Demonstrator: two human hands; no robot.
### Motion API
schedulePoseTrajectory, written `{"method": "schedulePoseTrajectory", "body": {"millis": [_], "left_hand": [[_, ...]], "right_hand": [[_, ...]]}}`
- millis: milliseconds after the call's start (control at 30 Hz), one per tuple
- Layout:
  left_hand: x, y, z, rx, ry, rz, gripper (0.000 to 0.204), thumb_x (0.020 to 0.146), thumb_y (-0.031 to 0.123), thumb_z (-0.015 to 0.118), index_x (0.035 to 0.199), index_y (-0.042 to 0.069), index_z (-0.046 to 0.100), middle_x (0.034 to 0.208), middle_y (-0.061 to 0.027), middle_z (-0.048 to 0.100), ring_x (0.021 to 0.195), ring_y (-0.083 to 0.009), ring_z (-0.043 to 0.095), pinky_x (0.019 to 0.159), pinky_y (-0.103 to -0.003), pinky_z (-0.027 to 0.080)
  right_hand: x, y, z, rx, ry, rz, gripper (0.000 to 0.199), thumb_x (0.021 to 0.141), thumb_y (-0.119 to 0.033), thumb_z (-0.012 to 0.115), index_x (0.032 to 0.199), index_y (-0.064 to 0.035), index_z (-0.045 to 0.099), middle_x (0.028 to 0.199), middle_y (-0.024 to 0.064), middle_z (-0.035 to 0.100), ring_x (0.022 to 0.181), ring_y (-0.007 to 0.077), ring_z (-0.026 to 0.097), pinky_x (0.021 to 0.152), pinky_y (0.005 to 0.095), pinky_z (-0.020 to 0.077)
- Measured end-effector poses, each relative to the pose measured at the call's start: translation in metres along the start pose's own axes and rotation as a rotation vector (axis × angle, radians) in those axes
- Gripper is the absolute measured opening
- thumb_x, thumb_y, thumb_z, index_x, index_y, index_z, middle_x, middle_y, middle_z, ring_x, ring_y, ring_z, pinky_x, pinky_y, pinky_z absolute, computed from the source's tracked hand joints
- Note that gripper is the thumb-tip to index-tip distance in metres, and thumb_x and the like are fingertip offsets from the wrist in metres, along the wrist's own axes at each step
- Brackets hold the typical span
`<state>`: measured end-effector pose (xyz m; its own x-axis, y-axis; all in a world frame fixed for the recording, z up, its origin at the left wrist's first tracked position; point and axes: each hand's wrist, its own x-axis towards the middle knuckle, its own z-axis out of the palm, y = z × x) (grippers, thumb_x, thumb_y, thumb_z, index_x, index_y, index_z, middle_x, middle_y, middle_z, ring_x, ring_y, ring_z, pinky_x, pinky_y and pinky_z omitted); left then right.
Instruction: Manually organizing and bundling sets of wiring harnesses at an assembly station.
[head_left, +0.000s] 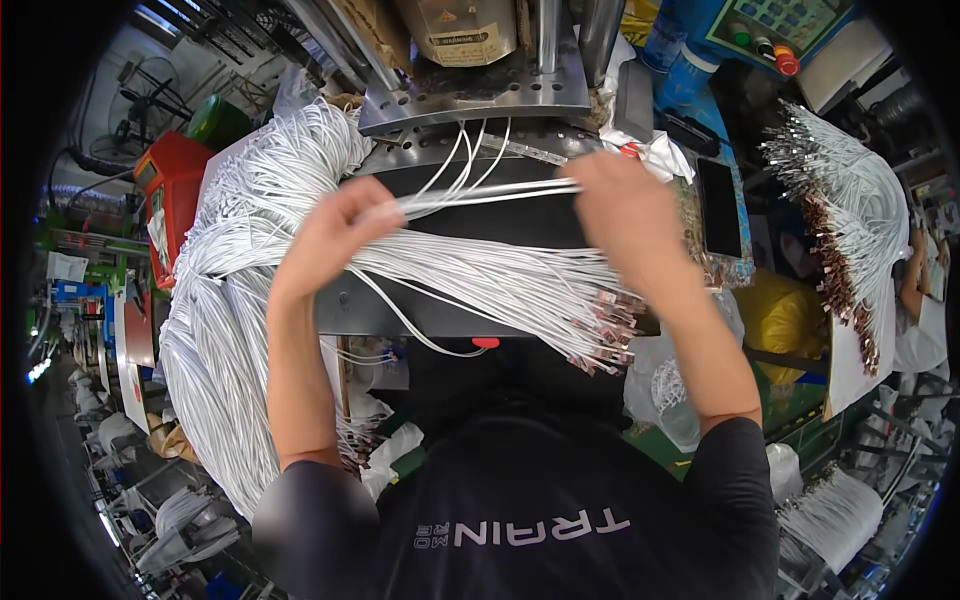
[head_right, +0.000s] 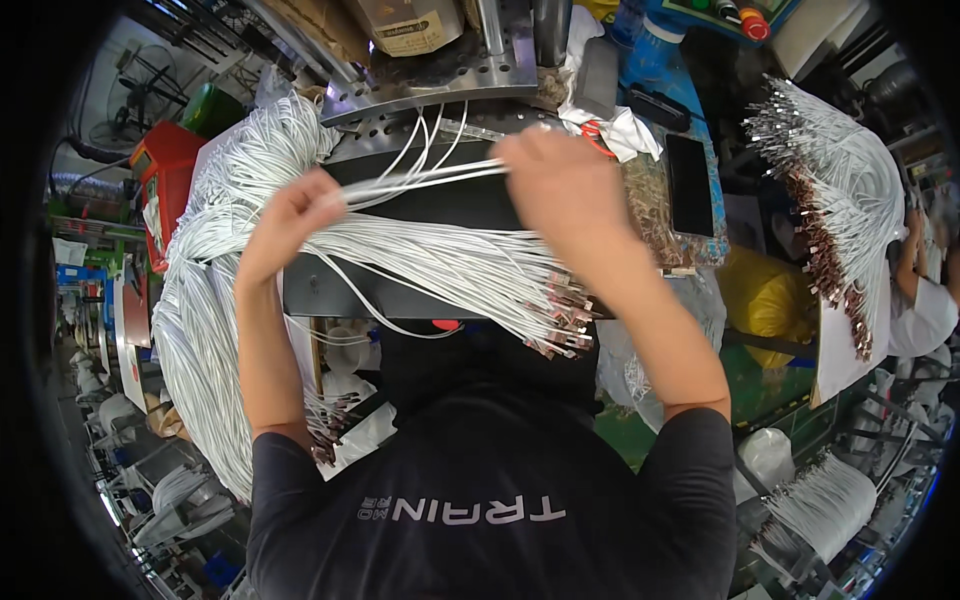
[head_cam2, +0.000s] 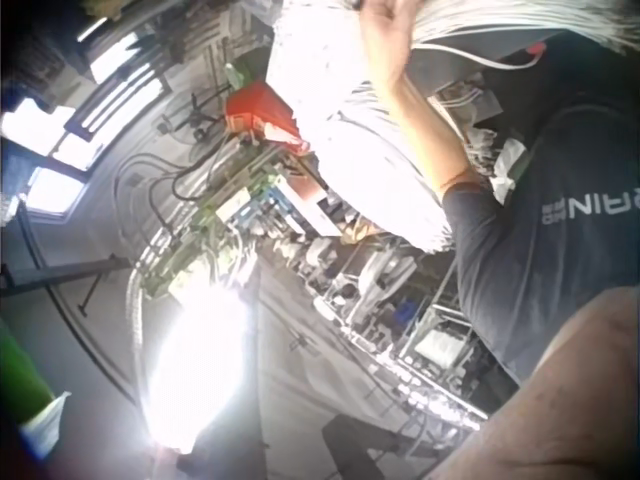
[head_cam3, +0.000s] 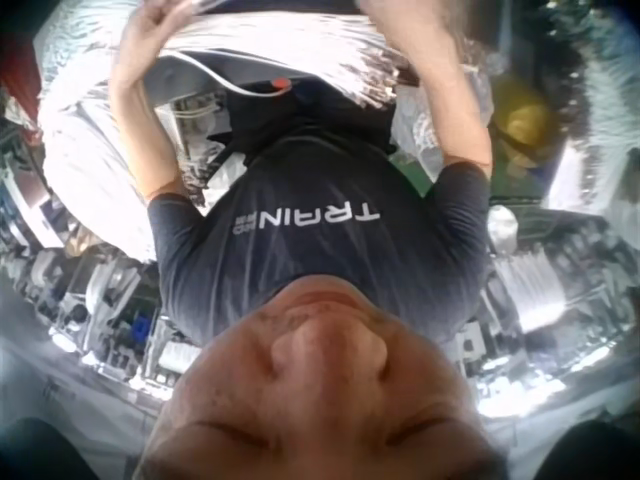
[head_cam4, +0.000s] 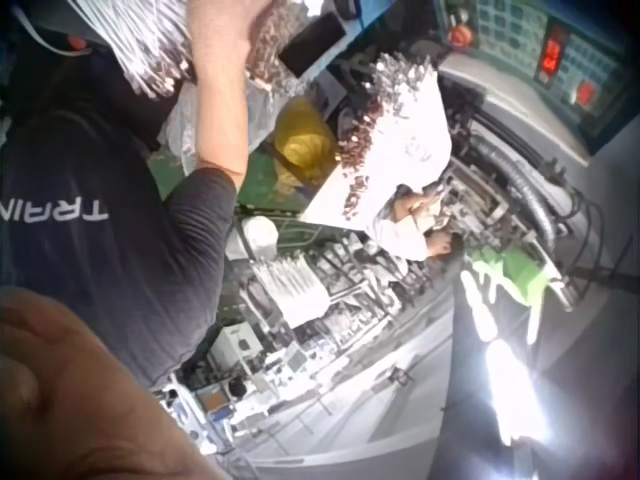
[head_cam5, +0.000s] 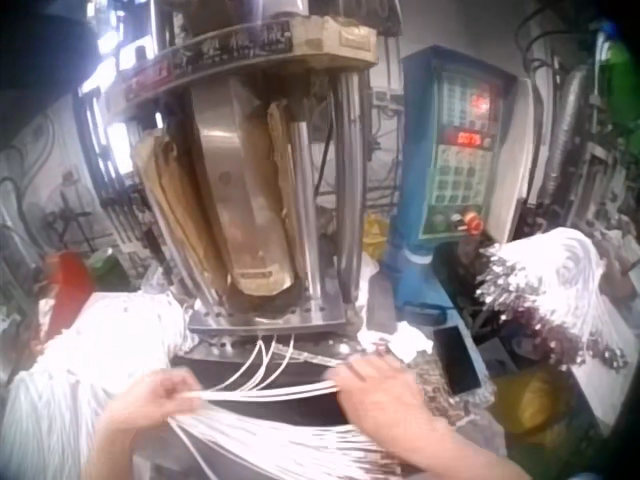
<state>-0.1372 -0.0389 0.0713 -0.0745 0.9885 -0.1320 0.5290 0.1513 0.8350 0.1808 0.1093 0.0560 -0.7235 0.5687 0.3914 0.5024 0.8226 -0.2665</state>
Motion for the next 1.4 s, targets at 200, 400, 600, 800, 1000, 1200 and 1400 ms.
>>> {"method": "schedulePoseTrajectory", "body": {"millis": [200,400,600,800,1000,1200,1400], "left_hand": [[-0.012,0.019,0.132,-0.823,-0.631,-0.454,0.039,0.104,0.032,0.056,0.128,0.001,0.061,0.094,-0.0053,0.069,0.075,-0.0107,0.064,0.065,-0.023,0.05],[0.01,0.026,0.155,-0.833,-0.417,-0.411,0.035,0.106,0.028,0.051,0.127,0.002,0.062,0.083,-0.002,0.061,0.06,-0.0078,0.048,0.053,-0.023,0.037],[0.063,0.004,0.163,-0.811,-0.3,-0.273,0.03,0.106,0.023,0.05,0.122,0.001,0.063,0.082,-0.0028,0.063,0.059,-0.0089,0.048,0.051,-0.023,0.037],[0.096,0.0,0.135,-1.121,-0.098,-0.426,0.028,0.104,0.02,0.055,0.121,-0.002,0.062,0.09,-0.0077,0.069,0.072,-0.0145,0.062,0.063,-0.025,0.051],[0.094,-0.01,0.144,-0.947,-0.022,-0.443,0.028,0.098,0.018,0.065,0.116,-0.003,0.064,0.091,-0.0095,0.071,0.082,-0.0176,0.069,0.073,-0.026,0.056],[0.097,-0.012,0.149,-0.774,-0.048,-0.461,0.024,0.097,0.021,0.068,0.106,-0.001,0.069,0.083,-0.0048,0.068,0.071,-0.0129,0.065,0.067,-0.024,0.053],[0.098,-0.008,0.151,-0.689,-0.217,-0.353,0.025,0.099,0.025,0.064,0.101,0.001,0.071,0.077,0.0011,0.062,0.064,-0.0088,0.058,0.061,-0.023,0.048]], "right_hand": [[-0.012,0.006,0.01,-0.023,-0.189,-0.083,0.011,0.09,-0.014,0.059,0.096,-0.0074,0.065,0.098,0.0103,0.066,0.098,0.0319,0.065,0.079,0.0407,0.0544],[0.002,0.039,0.043,0.719,-0.083,0.279,0.023,0.095,-0.02,0.059,0.109,-0.0054,0.069,0.104,0.0136,0.07,0.096,0.0318,0.067,0.084,0.0414,0.0545],[-0.004,0.013,0.068,0.866,-0.268,-0.017,0.037,0.096,-0.023,0.06,0.128,-0.0043,0.063,0.113,0.0169,0.07,0.094,0.029,0.069,0.085,0.0406,0.0548],[0.005,0.068,0.1,-0.252,-0.004,-0.052,0.039,0.091,-0.02,0.065,0.127,-0.0036,0.063,0.108,0.0167,0.069,0.093,0.0299,0.069,0.085,0.0414,0.0545],[0.008,0.052,0.104,-0.286,-0.063,0.041,0.036,0.087,-0.016,0.067,0.121,-0.0044,0.066,0.092,0.0164,0.069,0.082,0.0277,0.067,0.072,0.0381,0.0542],[0.023,0.067,0.089,0.963,-0.307,0.616,0.034,0.094,-0.016,0.059,0.125,-0.0035,0.066,0.084,0.0074,0.067,0.062,0.0121,0.056,0.052,0.0258,0.0402],[0.015,0.06,0.093,1.208,-0.177,0.811,0.035,0.099,-0.02,0.053,0.128,-0.0055,0.067,0.082,0.0017,0.064,0.056,0.0061,0.046,0.051,0.0227,0.0359]]}}
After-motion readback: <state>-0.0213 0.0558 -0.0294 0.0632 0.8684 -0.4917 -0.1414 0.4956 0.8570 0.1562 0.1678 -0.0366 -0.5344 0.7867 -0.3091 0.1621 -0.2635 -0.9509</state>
